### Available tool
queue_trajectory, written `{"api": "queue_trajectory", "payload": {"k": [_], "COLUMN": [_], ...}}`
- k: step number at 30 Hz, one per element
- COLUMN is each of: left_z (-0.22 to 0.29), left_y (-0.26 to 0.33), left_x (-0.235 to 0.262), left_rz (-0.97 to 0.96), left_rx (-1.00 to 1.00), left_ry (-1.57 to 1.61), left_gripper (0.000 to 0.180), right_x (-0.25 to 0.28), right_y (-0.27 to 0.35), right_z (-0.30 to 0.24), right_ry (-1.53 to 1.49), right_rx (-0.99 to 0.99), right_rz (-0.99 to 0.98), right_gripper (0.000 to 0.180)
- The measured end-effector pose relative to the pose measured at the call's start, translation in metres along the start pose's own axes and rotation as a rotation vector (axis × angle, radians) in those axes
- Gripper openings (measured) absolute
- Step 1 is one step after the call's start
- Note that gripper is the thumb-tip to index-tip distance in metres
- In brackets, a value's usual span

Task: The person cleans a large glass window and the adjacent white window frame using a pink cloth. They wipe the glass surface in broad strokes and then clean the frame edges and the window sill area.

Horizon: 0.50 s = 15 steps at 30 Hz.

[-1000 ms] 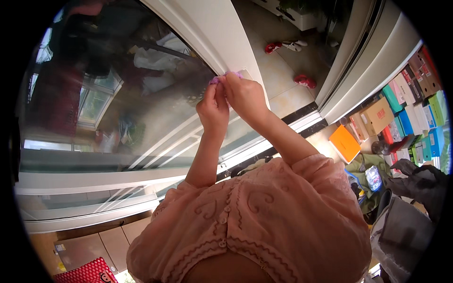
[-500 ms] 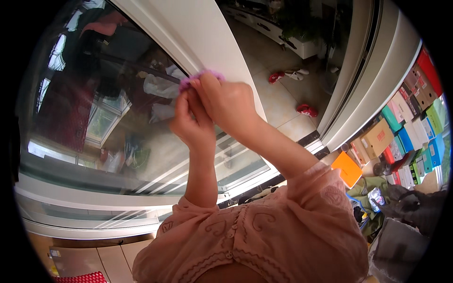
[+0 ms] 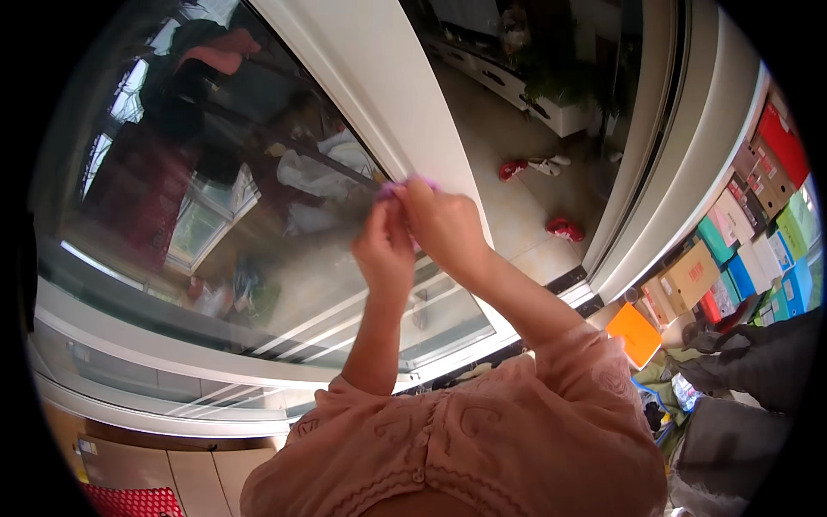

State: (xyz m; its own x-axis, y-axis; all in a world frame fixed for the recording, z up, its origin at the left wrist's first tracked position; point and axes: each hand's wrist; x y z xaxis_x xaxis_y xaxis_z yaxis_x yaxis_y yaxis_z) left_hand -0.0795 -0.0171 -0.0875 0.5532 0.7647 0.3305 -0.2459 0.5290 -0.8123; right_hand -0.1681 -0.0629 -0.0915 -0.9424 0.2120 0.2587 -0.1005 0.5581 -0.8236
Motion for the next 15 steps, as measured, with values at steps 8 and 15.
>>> {"api": "queue_trajectory", "payload": {"k": [8, 15], "left_z": [0.054, 0.035], "left_y": [-0.121, -0.078], "left_x": [0.031, 0.015], "left_rz": [0.28, 0.235], "left_rx": [-0.257, -0.165], "left_ry": [-0.098, -0.079], "left_gripper": [0.007, 0.009], "right_x": [0.02, 0.01], "right_y": [-0.128, -0.084], "right_z": [-0.063, -0.04], "right_ry": [0.051, 0.031], "right_rx": [0.261, 0.199], "right_rz": [0.3, 0.252], "right_gripper": [0.024, 0.028]}}
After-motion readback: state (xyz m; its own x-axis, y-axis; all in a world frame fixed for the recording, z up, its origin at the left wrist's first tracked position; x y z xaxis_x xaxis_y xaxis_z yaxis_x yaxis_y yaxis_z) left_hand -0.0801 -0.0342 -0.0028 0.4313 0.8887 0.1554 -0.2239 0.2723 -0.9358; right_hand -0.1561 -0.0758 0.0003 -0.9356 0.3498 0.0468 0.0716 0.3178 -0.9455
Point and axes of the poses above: each hand's wrist, its own y-axis away from the middle knuckle, its own x-axis out of the back of the hand, z = x × y, and after that the axes turned 4 degrees about -y, right-handed
